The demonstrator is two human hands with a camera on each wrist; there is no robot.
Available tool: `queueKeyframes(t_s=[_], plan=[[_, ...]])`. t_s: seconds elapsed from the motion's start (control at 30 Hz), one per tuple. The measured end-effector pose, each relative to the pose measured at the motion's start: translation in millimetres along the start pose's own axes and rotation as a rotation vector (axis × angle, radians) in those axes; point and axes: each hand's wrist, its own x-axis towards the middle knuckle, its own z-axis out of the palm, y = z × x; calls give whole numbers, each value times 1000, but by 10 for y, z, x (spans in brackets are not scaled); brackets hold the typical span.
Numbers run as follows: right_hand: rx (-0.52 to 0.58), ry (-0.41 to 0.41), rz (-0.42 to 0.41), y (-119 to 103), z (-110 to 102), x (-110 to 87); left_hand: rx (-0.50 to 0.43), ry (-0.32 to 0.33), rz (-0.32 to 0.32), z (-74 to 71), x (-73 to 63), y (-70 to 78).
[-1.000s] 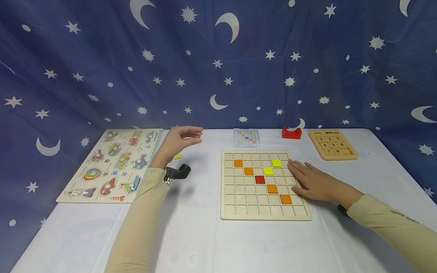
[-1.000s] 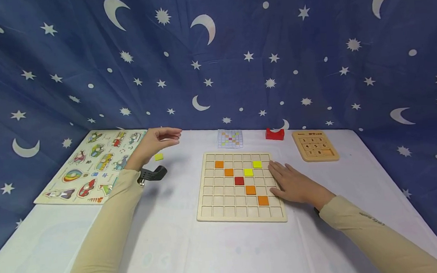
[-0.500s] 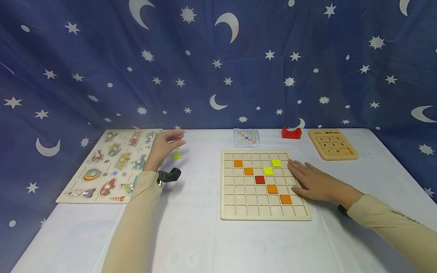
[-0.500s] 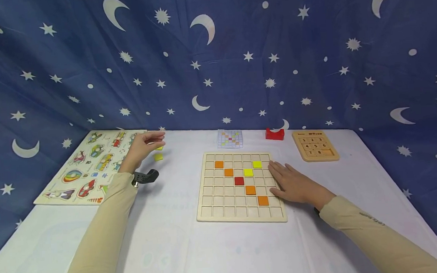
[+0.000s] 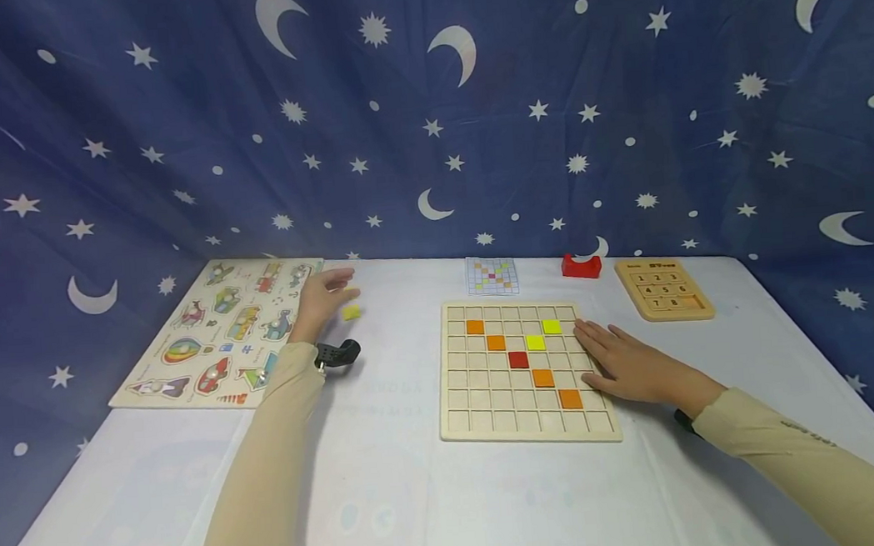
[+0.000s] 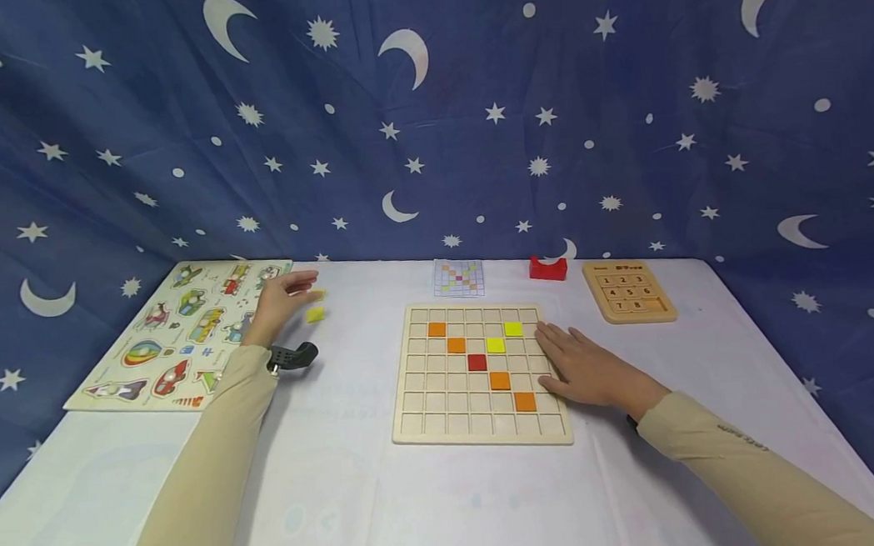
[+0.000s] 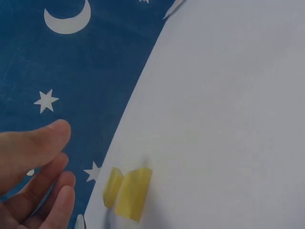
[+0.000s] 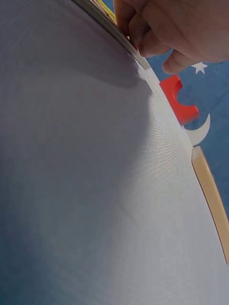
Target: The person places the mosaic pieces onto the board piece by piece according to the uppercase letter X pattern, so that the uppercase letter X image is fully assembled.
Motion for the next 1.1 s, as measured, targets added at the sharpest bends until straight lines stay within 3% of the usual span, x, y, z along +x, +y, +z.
queueKeyframes(t_s=[0.23,0.4,0.67,0.93,1.1], plan=[[-4,-5,-2,-3,-8,-10,22,-22,-110,37,23,-113],[-4,-9,1,13,6,2,-4,-45,-148,66,8,-128],[-5,-9,3,10,5,5,-30,-116,-121,108,14,-127],[1,-5,3,6,-1,7,-82,-262,-96,131,75,-172],[3,-10,7,14,14,18,-45,-304,-62,130,42,-138]])
